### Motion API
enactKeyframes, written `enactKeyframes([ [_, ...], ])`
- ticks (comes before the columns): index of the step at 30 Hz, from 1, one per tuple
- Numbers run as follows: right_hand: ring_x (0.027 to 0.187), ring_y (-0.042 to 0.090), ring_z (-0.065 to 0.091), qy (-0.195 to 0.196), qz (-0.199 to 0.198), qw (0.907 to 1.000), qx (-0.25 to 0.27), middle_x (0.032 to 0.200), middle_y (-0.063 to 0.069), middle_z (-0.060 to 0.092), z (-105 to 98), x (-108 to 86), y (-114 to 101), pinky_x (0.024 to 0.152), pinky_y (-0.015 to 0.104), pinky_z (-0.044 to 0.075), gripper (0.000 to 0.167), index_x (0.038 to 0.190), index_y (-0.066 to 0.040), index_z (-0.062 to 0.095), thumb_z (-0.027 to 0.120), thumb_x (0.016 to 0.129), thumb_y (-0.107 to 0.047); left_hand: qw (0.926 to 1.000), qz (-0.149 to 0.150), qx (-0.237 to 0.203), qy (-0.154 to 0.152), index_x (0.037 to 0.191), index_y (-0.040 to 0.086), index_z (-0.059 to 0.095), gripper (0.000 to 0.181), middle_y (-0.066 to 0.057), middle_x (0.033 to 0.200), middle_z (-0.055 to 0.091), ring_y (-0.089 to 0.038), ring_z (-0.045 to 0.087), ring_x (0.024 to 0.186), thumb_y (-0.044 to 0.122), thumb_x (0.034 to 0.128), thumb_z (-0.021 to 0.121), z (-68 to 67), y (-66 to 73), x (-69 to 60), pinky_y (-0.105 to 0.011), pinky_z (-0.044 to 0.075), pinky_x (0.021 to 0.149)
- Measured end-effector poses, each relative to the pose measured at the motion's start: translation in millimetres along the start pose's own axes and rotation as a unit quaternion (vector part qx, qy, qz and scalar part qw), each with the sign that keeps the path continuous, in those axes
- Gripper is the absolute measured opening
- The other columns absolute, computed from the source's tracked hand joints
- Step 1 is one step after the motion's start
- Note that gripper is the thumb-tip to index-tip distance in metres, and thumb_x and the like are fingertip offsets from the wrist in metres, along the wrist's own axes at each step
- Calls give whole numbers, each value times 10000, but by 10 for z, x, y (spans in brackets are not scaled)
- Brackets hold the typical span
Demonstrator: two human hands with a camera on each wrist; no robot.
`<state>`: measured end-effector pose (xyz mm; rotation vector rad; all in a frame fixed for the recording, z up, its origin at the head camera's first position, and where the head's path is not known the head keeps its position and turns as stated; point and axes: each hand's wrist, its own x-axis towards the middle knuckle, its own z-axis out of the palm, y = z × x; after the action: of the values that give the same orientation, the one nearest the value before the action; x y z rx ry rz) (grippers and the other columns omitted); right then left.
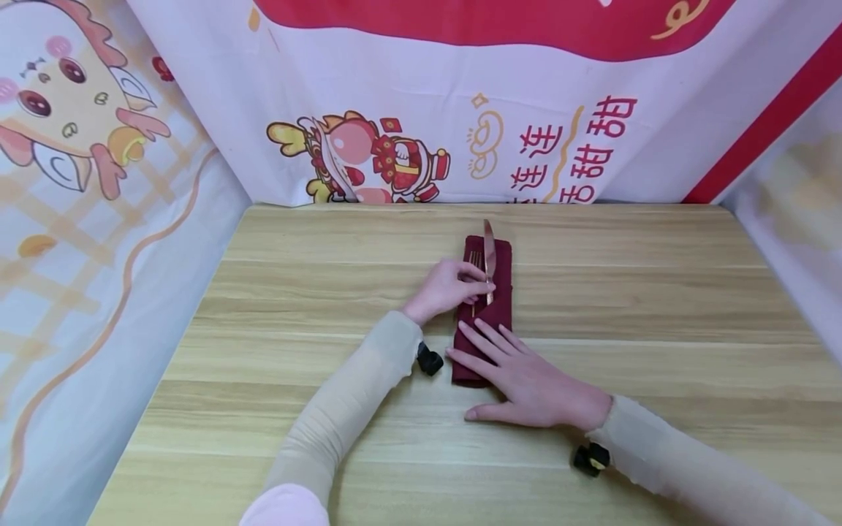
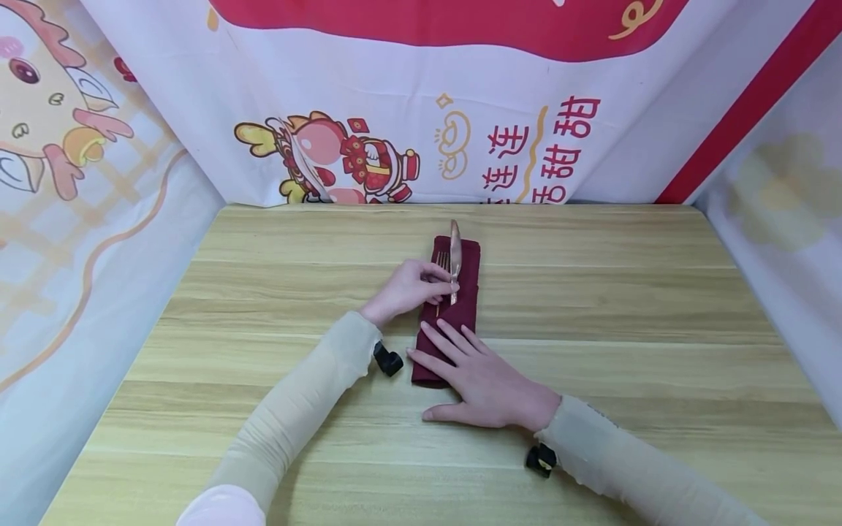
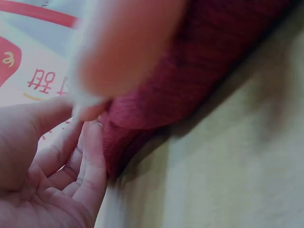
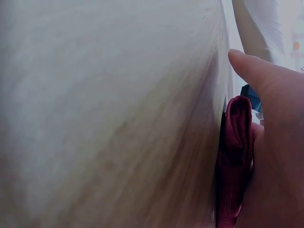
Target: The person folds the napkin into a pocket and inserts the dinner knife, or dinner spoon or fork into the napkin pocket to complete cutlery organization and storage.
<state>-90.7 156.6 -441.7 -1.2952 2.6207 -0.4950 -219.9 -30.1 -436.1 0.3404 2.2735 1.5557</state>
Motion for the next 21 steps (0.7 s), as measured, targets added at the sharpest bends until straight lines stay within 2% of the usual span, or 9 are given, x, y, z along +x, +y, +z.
enactKeyframes([
  [5, 1538, 330, -15, 19, -140, 9999, -92, 1697, 111, 49, 11, 7, 32, 1199, 572, 85, 750, 1632, -290, 239, 544, 1008, -573, 9994, 50, 339, -58, 1069, 78, 769, 257, -5, 943, 728, -163, 692, 757, 272, 904, 804, 8, -26, -7, -280, 568, 697],
  [11, 1534, 349, 46, 183, -325, 9991, -192, 1686, 134, 108, -4, 11, 72, 1187, 599, 128, 600, 1615, -266, 313, 542, 1066, -345, 9961, 256, 845, -75, 1048, 89, 781, 277, 11, 1005, 715, -119, 647, 901, 309, 882, 813, 0, -28, -28, -243, 523, 769],
  [16, 1533, 348, 45, 183, -401, 9989, -172, 1683, 139, 116, -24, 19, 90, 1185, 604, 133, 587, 1610, -263, 328, 546, 1067, -289, 9952, 270, 938, -67, 1074, 79, 780, 293, -3, 1060, 704, -125, 631, 965, 306, 891, 805, -8, -27, -46, -241, 515, 811],
  [21, 1528, 358, 95, 327, -528, 9975, -333, 1670, 153, 167, -35, 35, 162, 1177, 611, 159, 586, 1595, -252, 370, 585, 1050, -243, 9964, 257, 807, 67, 1078, 68, 772, 272, -19, 1067, 698, -145, 648, 952, 276, 905, 797, -22, -45, -32, -252, 518, 811],
])
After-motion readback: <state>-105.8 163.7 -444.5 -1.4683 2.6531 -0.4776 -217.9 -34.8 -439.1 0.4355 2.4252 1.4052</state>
